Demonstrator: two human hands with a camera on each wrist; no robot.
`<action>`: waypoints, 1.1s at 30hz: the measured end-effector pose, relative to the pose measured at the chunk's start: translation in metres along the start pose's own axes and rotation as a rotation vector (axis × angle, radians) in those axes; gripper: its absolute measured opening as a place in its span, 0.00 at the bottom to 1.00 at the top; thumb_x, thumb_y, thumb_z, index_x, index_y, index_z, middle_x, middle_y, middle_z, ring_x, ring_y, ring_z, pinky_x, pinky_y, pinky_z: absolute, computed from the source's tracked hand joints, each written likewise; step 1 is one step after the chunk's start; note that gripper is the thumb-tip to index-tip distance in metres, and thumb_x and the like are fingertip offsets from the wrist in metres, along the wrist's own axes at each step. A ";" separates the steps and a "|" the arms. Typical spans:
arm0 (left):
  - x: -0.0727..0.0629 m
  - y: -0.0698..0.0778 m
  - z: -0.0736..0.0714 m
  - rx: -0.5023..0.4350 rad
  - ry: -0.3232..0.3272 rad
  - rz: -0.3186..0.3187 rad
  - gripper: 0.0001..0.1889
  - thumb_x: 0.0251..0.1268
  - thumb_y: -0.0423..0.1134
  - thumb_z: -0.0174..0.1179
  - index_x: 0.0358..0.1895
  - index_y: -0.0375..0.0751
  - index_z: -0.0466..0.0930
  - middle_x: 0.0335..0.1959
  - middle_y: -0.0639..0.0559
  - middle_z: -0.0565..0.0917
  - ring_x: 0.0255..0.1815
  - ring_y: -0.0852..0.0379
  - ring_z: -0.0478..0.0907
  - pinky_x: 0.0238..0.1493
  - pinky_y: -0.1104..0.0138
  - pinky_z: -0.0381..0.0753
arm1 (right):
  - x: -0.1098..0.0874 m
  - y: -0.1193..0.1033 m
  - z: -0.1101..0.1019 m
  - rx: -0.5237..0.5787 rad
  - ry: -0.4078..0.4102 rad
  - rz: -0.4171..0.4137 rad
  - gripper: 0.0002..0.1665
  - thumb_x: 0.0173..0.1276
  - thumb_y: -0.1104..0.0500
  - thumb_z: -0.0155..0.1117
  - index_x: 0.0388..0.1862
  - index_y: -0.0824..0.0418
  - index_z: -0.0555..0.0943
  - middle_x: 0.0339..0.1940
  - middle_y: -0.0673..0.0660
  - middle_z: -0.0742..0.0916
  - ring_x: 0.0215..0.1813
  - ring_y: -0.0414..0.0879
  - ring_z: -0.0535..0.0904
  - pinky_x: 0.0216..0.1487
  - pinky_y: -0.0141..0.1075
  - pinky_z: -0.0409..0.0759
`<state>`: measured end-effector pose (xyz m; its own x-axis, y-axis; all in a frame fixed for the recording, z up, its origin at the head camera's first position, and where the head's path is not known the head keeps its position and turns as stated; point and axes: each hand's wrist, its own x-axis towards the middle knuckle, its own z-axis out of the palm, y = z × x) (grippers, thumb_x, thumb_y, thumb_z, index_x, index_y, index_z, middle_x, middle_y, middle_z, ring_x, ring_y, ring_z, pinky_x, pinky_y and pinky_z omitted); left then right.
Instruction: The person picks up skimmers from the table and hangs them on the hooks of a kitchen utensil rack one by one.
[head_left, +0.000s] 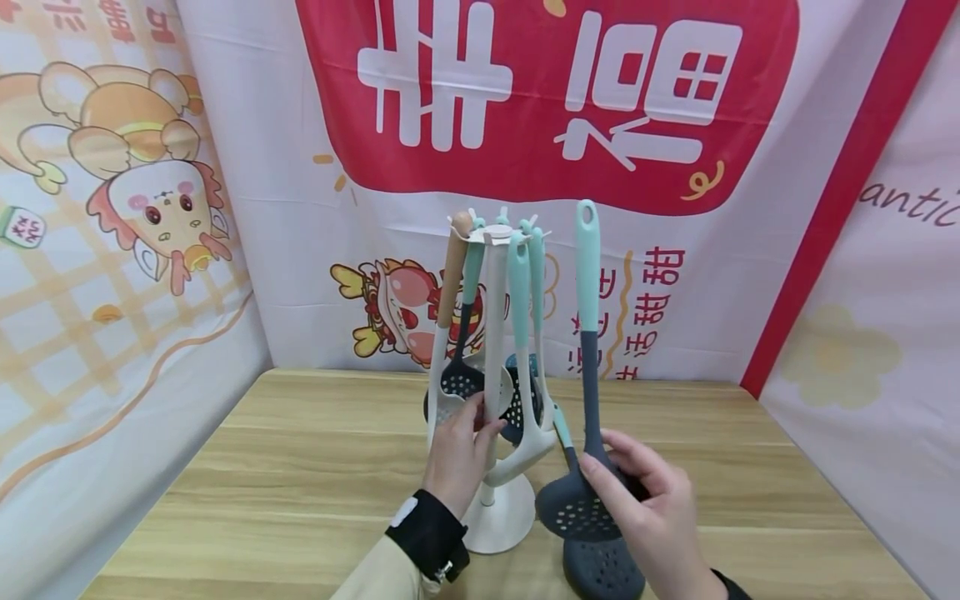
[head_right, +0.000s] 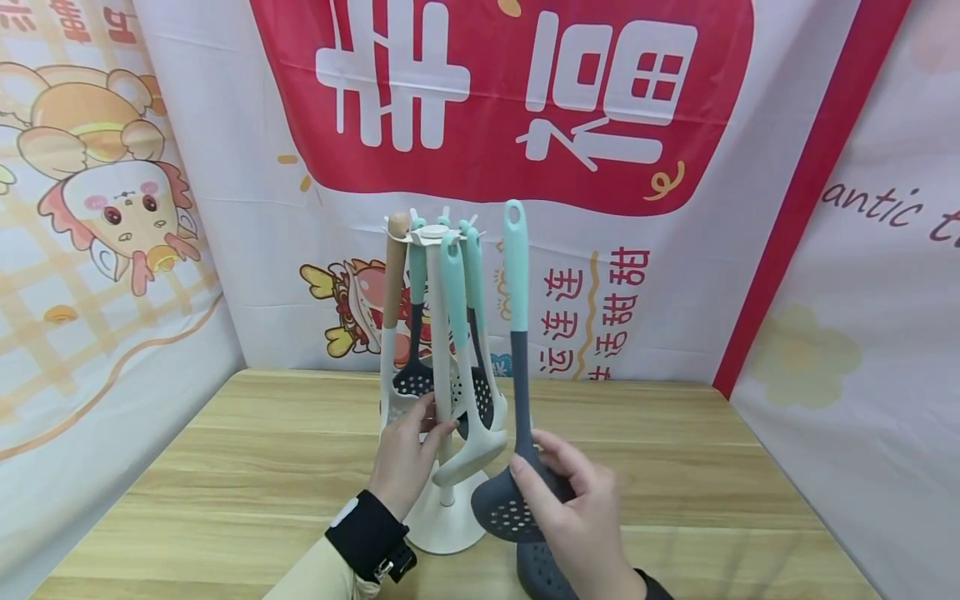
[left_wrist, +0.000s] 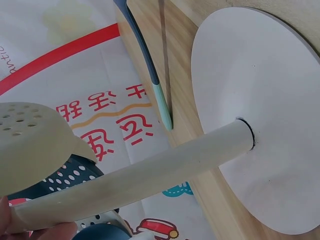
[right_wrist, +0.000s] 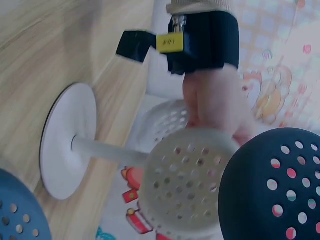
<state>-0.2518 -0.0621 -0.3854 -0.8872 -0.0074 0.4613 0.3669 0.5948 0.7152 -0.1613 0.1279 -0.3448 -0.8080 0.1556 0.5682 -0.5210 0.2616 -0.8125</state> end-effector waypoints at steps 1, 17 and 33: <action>0.000 0.000 0.001 0.000 0.004 -0.002 0.19 0.68 0.38 0.62 0.59 0.38 0.75 0.50 0.40 0.86 0.48 0.47 0.86 0.49 0.57 0.87 | -0.002 -0.001 0.001 0.019 -0.013 -0.042 0.15 0.61 0.76 0.66 0.46 0.68 0.84 0.25 0.44 0.88 0.24 0.37 0.83 0.26 0.28 0.82; 0.000 0.003 0.005 -0.038 0.035 0.011 0.18 0.66 0.38 0.64 0.56 0.37 0.76 0.46 0.43 0.86 0.43 0.51 0.86 0.44 0.61 0.88 | -0.007 0.000 0.006 0.182 -0.153 -0.285 0.19 0.56 0.83 0.62 0.46 0.72 0.82 0.29 0.46 0.89 0.27 0.34 0.84 0.26 0.27 0.84; 0.002 0.008 0.006 -0.033 0.013 -0.075 0.22 0.64 0.42 0.65 0.59 0.41 0.74 0.46 0.46 0.86 0.42 0.54 0.84 0.44 0.62 0.88 | -0.006 0.001 0.014 0.230 -0.184 -0.363 0.20 0.52 0.84 0.64 0.44 0.73 0.82 0.29 0.52 0.90 0.30 0.32 0.85 0.26 0.26 0.83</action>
<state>-0.2520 -0.0524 -0.3818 -0.9089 -0.0615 0.4124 0.3088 0.5655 0.7647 -0.1611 0.1144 -0.3508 -0.5870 -0.0841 0.8052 -0.8095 0.0471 -0.5852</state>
